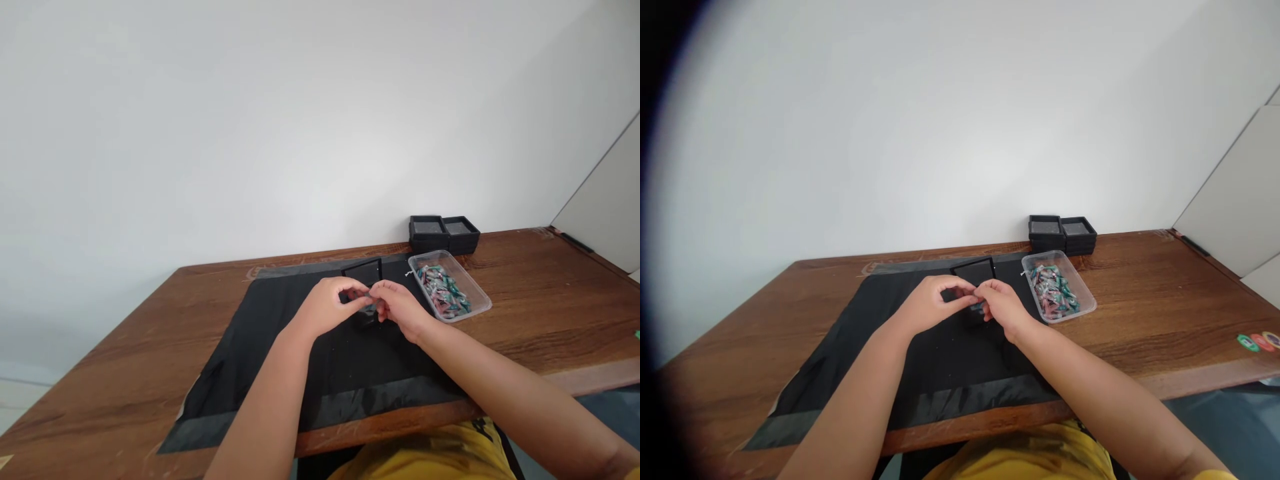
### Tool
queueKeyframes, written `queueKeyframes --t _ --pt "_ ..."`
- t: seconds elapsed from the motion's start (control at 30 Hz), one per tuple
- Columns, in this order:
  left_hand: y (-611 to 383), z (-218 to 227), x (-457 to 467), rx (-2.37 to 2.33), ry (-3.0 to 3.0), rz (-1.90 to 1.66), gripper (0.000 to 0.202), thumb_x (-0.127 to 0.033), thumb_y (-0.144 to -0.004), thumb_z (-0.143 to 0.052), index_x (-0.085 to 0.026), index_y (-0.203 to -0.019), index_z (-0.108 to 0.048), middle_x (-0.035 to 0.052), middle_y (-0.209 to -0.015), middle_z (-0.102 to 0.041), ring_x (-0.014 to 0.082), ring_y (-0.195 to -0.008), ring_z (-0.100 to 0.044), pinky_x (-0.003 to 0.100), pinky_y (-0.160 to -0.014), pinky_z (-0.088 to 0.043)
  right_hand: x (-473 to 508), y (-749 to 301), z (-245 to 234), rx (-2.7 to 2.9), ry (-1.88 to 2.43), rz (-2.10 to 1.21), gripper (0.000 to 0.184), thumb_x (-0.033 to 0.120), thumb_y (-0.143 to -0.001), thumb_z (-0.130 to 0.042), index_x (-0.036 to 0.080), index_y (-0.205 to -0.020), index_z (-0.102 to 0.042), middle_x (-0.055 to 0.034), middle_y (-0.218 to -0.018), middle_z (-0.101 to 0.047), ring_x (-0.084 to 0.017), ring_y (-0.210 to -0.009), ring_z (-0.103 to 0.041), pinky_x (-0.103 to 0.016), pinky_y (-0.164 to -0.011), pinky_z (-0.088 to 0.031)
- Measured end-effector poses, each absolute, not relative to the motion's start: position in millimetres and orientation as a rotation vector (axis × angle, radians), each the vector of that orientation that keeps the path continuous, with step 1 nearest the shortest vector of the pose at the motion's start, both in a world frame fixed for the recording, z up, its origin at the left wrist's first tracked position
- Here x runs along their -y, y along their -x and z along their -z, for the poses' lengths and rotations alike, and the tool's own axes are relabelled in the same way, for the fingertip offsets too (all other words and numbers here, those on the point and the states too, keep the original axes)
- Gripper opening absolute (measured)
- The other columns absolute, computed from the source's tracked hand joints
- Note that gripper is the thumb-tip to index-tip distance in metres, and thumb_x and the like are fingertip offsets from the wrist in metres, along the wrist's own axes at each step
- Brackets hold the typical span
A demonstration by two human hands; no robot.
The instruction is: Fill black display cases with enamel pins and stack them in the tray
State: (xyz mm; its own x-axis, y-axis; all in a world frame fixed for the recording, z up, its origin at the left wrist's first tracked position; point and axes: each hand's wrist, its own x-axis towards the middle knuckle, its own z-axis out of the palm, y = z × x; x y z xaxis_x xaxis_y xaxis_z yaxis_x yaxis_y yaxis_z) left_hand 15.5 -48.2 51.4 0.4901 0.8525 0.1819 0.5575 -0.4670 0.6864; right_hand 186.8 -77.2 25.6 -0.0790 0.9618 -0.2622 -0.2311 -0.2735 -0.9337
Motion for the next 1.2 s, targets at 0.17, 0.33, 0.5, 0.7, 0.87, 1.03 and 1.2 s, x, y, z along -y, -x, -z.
queueKeyframes --t 0.17,0.33,0.5,0.7,0.87,1.03,1.2 --pt "-9.3 -47.0 46.7 -1.292 -2.159 -0.265 0.044 -0.048 -0.073 -0.075 -0.028 -0.111 -0.078 -0.0013 -0.074 -0.073 0.0183 -0.062 -0.063 0.027 -0.053 -0.04 75.6 -188.3 -25.4 0.984 1.142 -1.403 0.019 0.038 -0.073 -0.062 0.02 -0.07 -0.058 0.0036 -0.068 -0.056 -0.008 -0.053 -0.043 -0.023 -0.05 -0.033" --pt "-23.9 -49.3 52.0 -1.458 -2.256 -0.133 0.042 -0.054 -0.079 -0.068 -0.034 -0.115 -0.077 0.0 -0.078 -0.071 0.0198 -0.069 -0.065 0.027 -0.056 -0.036 75.4 -189.0 -25.0 1.012 1.083 -1.413 0.041 0.059 -0.083 -0.055 0.019 -0.075 -0.06 0.001 -0.07 -0.057 -0.01 -0.053 -0.044 -0.025 -0.052 -0.035" --pt "-37.9 -50.0 55.4 -1.552 -2.248 -0.158 0.025 -0.045 -0.084 -0.067 -0.034 -0.102 -0.079 0.0007 -0.085 -0.073 0.021 -0.077 -0.068 0.028 -0.062 -0.04 76.7 -189.0 -25.4 1.052 1.044 -1.398 0.047 0.064 -0.086 -0.051 0.019 -0.075 -0.06 0.0001 -0.07 -0.057 -0.01 -0.054 -0.044 -0.026 -0.054 -0.036" --pt "-33.9 -47.4 51.4 -1.564 -2.234 -0.229 0.019 -0.034 -0.087 -0.062 -0.03 -0.094 -0.08 0.0013 -0.083 -0.074 0.0216 -0.079 -0.068 0.029 -0.063 -0.041 75.1 -189.1 -20.3 1.098 1.06 -1.333 0.05 0.068 -0.082 -0.053 0.019 -0.074 -0.061 -0.0001 -0.069 -0.057 -0.011 -0.053 -0.044 -0.027 -0.054 -0.035" --pt "-27.6 -39.4 43.5 -1.638 -2.086 -0.333 0.021 -0.041 -0.085 -0.064 -0.027 -0.086 -0.08 0.0022 -0.081 -0.073 0.0203 -0.075 -0.067 0.028 -0.058 -0.039 76.4 -188.5 -22.2 1.143 1.045 -1.335 0.042 0.061 -0.078 -0.061 0.02 -0.074 -0.06 0.0017 -0.069 -0.055 -0.01 -0.053 -0.043 -0.026 -0.053 -0.033" --pt "-22.0 -35.6 38.3 -1.7 -2.05 -0.364 0.022 -0.04 -0.084 -0.066 -0.026 -0.095 -0.079 0.0021 -0.082 -0.073 0.0186 -0.073 -0.065 0.027 -0.057 -0.038 79.6 -188.6 -25.1 1.171 1.012 -1.373 0.033 0.053 -0.077 -0.062 0.02 -0.075 -0.06 0.0025 -0.07 -0.055 -0.009 -0.054 -0.042 -0.025 -0.054 -0.033" --pt "-16.5 -38.0 37.4 -1.687 -2.06 -0.358 0.017 -0.038 -0.08 -0.069 -0.027 -0.088 -0.079 0.0 -0.075 -0.069 0.0169 -0.067 -0.062 0.026 -0.055 -0.036 76.5 -188.6 -19.0 1.268 1.066 -1.329 0.03 0.049 -0.081 -0.059 0.021 -0.072 -0.055 0.0031 -0.07 -0.053 -0.009 -0.054 -0.038 -0.025 -0.053 -0.031"
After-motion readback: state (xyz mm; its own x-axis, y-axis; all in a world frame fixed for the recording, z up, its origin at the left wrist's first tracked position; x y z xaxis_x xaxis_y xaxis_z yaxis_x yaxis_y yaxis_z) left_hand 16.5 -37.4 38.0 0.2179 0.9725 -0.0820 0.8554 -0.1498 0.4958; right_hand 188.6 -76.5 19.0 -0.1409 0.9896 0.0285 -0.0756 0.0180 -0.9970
